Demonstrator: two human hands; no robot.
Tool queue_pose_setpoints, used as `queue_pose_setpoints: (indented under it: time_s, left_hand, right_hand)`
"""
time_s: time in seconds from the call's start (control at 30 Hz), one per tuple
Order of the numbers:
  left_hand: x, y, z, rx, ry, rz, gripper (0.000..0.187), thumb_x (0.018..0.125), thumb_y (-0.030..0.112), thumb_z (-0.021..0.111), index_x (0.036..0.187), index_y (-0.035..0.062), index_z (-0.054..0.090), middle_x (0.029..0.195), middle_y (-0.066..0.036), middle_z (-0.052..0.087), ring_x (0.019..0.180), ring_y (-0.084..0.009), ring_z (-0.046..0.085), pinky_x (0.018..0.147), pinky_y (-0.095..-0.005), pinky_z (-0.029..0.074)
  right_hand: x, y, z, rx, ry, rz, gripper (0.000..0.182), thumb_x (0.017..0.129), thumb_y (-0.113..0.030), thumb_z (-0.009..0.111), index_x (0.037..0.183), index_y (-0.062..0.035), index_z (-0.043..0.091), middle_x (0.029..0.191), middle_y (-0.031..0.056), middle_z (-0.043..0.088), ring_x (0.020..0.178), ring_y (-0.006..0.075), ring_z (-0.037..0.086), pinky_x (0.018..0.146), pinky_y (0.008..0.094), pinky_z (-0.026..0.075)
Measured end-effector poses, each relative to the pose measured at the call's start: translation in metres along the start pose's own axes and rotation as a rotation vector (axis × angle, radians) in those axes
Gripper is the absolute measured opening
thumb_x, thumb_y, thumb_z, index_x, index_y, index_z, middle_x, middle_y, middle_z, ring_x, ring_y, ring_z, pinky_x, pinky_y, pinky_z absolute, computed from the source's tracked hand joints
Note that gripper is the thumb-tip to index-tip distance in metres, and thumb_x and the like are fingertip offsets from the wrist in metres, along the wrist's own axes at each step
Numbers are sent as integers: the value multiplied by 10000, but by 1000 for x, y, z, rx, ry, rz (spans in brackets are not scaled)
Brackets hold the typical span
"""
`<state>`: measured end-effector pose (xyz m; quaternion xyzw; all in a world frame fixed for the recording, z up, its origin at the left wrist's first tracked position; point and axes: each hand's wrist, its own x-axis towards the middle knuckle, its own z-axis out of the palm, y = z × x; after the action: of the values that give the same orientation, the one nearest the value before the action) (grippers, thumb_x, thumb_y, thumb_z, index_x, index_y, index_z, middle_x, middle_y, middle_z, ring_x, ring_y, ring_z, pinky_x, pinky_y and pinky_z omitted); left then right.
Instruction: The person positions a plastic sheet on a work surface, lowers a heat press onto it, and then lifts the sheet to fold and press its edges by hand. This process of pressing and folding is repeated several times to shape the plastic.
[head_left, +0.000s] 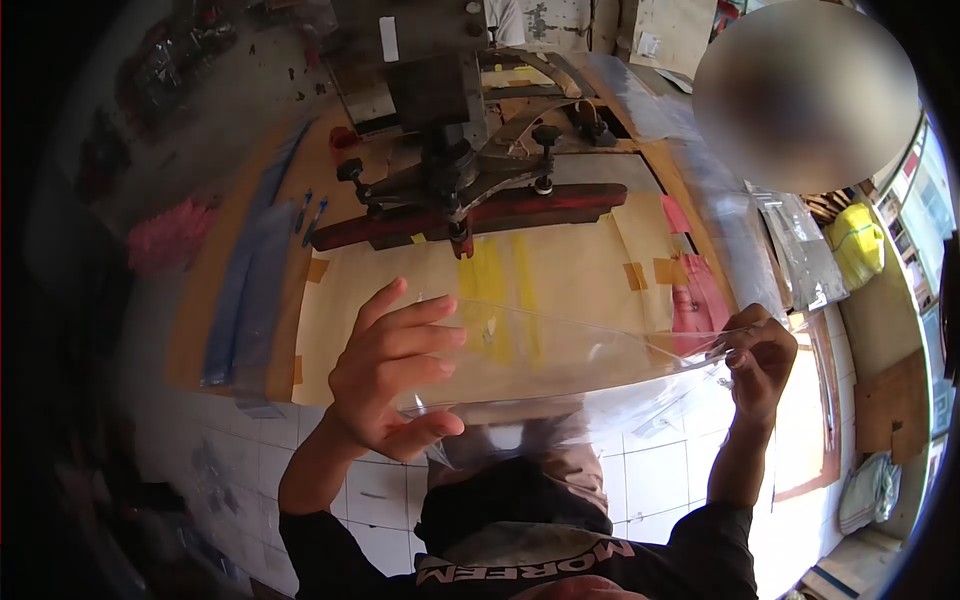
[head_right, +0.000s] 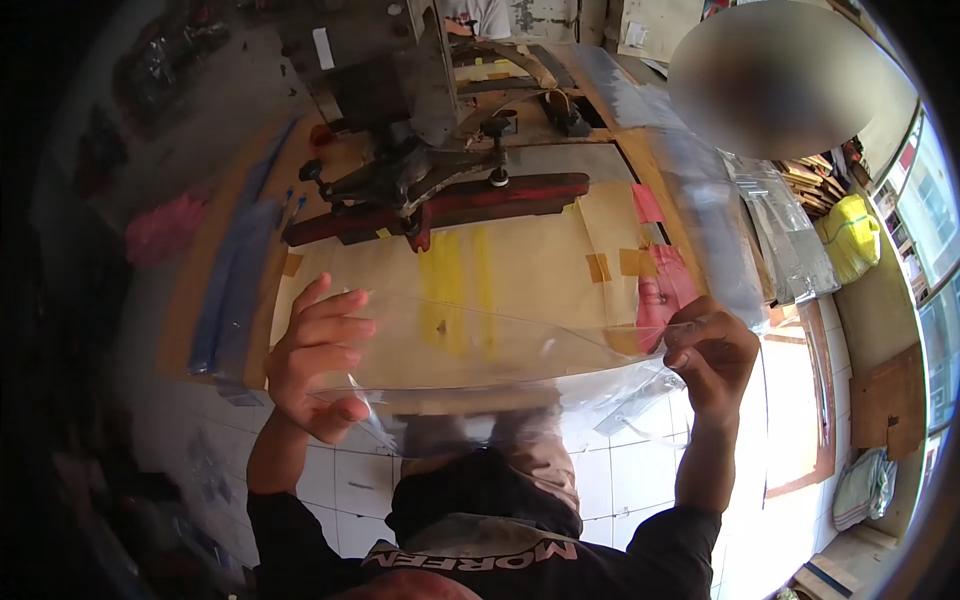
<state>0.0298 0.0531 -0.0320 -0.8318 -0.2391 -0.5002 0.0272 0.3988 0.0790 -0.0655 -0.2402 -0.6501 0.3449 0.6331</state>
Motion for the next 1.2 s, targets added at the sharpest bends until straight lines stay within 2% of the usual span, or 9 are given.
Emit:
queue_pose_setpoints:
  time_s: [0.13, 0.3, 0.5, 0.63, 0.7, 0.8, 0.93, 1.1, 1.2]
  left_hand:
    - [2, -14, 1, -58, -7, -84, 290, 857, 335, 663, 886, 64, 566, 860, -107, 674, 922, -301, 665, 963, -481, 416]
    - [-3, -35, 2, -156, 32, -300, 225, 872, 235, 642, 869, 17, 585, 818, -118, 677, 862, -262, 674, 987, -465, 398]
    - [-20, -37, 2, -333, 194, -665, 178, 888, 155, 611, 893, -21, 581, 808, -129, 668, 842, -231, 666, 1004, -453, 388]
    - [-36, -48, -5, -298, 144, -596, 242, 922, 189, 565, 986, -42, 596, 826, -131, 668, 838, -218, 660, 968, -400, 427]
    - [-40, -49, -6, -323, 151, -608, 248, 936, 206, 540, 964, -35, 594, 825, -137, 669, 828, -221, 659, 1004, -403, 397]
    - [-43, -47, -7, -350, 207, -760, 231, 935, 207, 542, 884, -16, 574, 798, -133, 668, 823, -226, 661, 1035, -426, 359]
    - [-57, -59, -5, -359, 212, -768, 232, 941, 214, 533, 861, -2, 563, 752, -115, 657, 788, -194, 644, 990, -405, 390]
    - [-70, -65, -2, -367, 259, -862, 229, 943, 221, 528, 840, 18, 552, 727, -109, 648, 743, -168, 619, 993, -393, 387]
    - [-76, -67, -3, -424, 306, -926, 228, 938, 226, 538, 831, 25, 547, 720, -112, 646, 759, -165, 615, 996, -391, 385]
  right_hand:
    - [17, 18, 2, 42, 1, 56, 130, 765, 10, 719, 839, 29, 615, 808, 99, 585, 683, 131, 575, 610, 235, 462]
    - [41, 39, 13, 132, -15, 119, 132, 775, 70, 686, 873, 42, 602, 794, 92, 600, 719, 148, 614, 628, 258, 489]
    - [52, 35, 41, 96, 76, 71, 359, 756, 73, 715, 1059, 21, 531, 747, 81, 629, 672, 129, 622, 567, 234, 480]
    - [57, 17, 54, 52, 60, 189, 488, 738, 23, 758, 1151, 26, 499, 722, 80, 639, 629, 111, 616, 541, 209, 482]
    - [55, 18, 55, 23, 22, 226, 387, 751, -28, 766, 1075, 30, 562, 713, 69, 639, 610, 101, 609, 537, 209, 478]
    - [52, 20, 63, 38, -9, 326, 178, 811, -136, 736, 826, 14, 642, 719, 50, 639, 597, 92, 597, 530, 220, 473]
    - [53, 26, 70, 71, -61, 374, 200, 864, -177, 683, 879, 11, 616, 716, 31, 611, 606, 91, 579, 550, 224, 468]
    - [54, 22, 76, 71, -234, 443, 207, 960, -180, 518, 1073, -7, 504, 845, 34, 565, 721, 92, 561, 633, 225, 456]
    - [53, 30, 74, 160, -301, 350, 188, 961, -126, 494, 1102, -2, 486, 879, 41, 561, 738, 109, 564, 660, 244, 464]
